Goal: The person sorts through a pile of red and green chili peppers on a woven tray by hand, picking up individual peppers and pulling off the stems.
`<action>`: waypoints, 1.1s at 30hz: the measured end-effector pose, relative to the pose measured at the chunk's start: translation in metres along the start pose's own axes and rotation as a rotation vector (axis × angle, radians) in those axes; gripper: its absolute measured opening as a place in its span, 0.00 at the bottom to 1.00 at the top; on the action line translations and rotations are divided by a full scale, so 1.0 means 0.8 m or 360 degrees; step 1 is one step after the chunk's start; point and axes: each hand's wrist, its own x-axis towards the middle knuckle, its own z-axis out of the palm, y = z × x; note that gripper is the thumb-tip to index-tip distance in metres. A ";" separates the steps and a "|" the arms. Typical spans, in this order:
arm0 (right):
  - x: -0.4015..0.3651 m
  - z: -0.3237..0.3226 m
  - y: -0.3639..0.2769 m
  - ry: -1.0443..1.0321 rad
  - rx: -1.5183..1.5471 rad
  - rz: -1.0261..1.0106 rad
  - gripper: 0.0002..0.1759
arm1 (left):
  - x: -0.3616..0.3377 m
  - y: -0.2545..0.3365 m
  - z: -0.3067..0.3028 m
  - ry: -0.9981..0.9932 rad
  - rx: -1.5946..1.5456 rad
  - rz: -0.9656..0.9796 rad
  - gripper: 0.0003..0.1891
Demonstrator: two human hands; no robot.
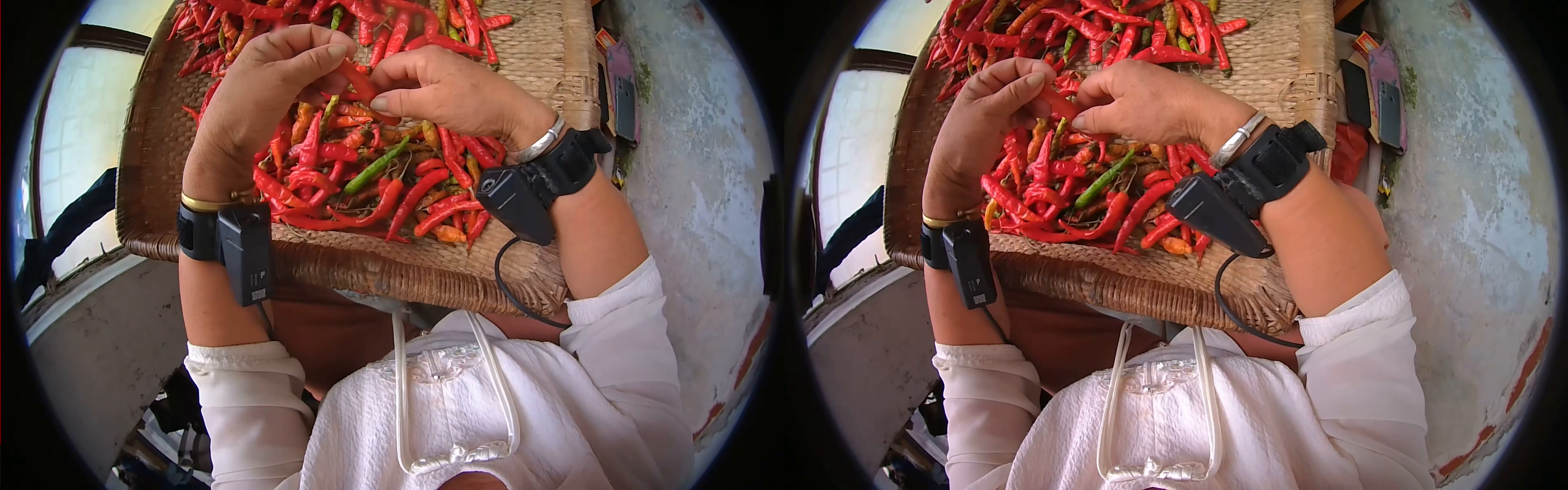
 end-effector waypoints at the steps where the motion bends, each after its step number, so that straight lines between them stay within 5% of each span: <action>1: 0.001 -0.002 0.000 -0.0034 0.0042 0.0029 0.15 | 0.004 -0.006 -0.006 -0.0020 -0.0068 0.0016 0.10; 5: -0.005 -0.010 -0.008 -0.0160 0.0339 0.0247 0.11 | 0.010 -0.017 -0.007 0.0026 -0.0055 0.0005 0.13; 7: -0.007 -0.021 -0.008 -0.0121 0.0247 0.0292 0.11 | 0.019 -0.035 -0.007 0.0338 0.0472 0.0452 0.14; 8: -0.008 -0.027 -0.008 -0.0082 0.0155 0.0336 0.10 | 0.017 -0.039 -0.014 0.0337 0.0473 0.0451 0.14; 10: -0.004 -0.036 -0.006 0.0019 0.0193 0.0325 0.10 | 0.013 -0.034 -0.024 0.0216 0.1319 0.0188 0.14; 12: 0.003 -0.044 -0.001 0.0646 0.0640 -0.0197 0.12 | 0.011 -0.039 -0.026 0.0234 0.1567 0.0158 0.13; 13: 0.004 -0.055 -0.003 0.0630 0.0978 -0.0307 0.34 | 0.008 -0.039 -0.026 0.0226 0.1774 0.0103 0.14; 16: 0.006 -0.062 0.001 0.1128 0.0793 -0.0123 0.38 | 0.006 -0.052 -0.036 0.0208 0.1972 0.0146 0.16; 18: 0.004 -0.055 0.003 0.1145 0.0779 -0.0161 0.36 | 0.010 -0.061 -0.041 0.0199 0.1953 0.0250 0.15; 21: 0.007 -0.064 0.002 0.0350 0.0290 0.0260 0.27 | 0.016 -0.063 -0.041 0.0211 0.2027 0.0331 0.14; 24: 0.005 -0.014 0.011 0.0539 -0.0265 -0.0101 0.17 | 0.021 -0.055 -0.036 -0.0028 0.1993 0.0042 0.12; 26: 0.007 -0.006 0.007 0.0388 -0.0332 0.0018 0.19 | 0.024 -0.054 -0.035 -0.0151 0.1983 -0.0099 0.09; 33: 0.006 -0.006 0.015 0.0359 -0.0395 0.0037 0.18 | 0.018 -0.058 -0.025 -0.0173 0.1905 0.0252 0.09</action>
